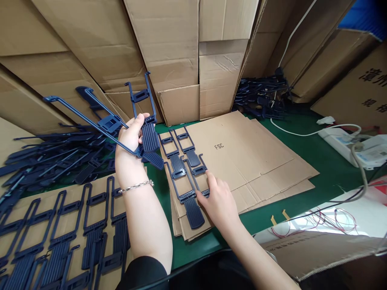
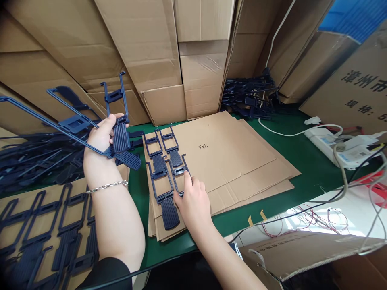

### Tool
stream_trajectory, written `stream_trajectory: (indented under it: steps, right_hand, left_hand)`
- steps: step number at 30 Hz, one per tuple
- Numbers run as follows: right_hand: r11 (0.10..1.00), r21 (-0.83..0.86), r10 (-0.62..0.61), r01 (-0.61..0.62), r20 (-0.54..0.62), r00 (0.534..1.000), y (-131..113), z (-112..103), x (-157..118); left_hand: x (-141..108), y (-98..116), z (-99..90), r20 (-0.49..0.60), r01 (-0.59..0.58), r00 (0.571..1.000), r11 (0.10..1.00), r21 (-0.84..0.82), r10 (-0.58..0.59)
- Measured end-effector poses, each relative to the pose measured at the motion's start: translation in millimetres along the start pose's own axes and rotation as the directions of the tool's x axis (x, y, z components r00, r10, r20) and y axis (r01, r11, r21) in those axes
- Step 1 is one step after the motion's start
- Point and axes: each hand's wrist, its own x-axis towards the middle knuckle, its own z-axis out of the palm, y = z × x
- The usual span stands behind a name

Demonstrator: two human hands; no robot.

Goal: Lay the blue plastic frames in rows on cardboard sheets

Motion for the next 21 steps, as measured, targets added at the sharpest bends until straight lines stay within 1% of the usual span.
stream_trajectory:
  steps: [5,10,17,21]
  right_hand:
    - [0.998,-0.058,0.014,-0.014,-0.001,1.0,-1.9,0.4,0.6]
    - [0.998,-0.056,0.03,-0.029,0.014,0.999,-3.0,0.5,2.7]
    - [0.999,-0.05,-0.006,0.007,0.011,1.0,-2.9,0.2,3.4]
    - [0.998,-0.053,-0.027,0.027,0.005,1.0,-1.9,4.8,7.2]
  left_hand:
    - [-0.8,0.4,1.9,0.004,0.006,1.0,1.0,-0.022,-0.006]
    - [-0.2,0.7,3.8,0.012,0.02,1.0,1.0,-0.017,-0.02]
    - [3.0,-1.5,2.4,0.02,0.015,1.0,1.0,0.018,-0.015]
    - [3.0,-1.9,2.5,0.016,-0.003,1.0,1.0,0.023,0.003]
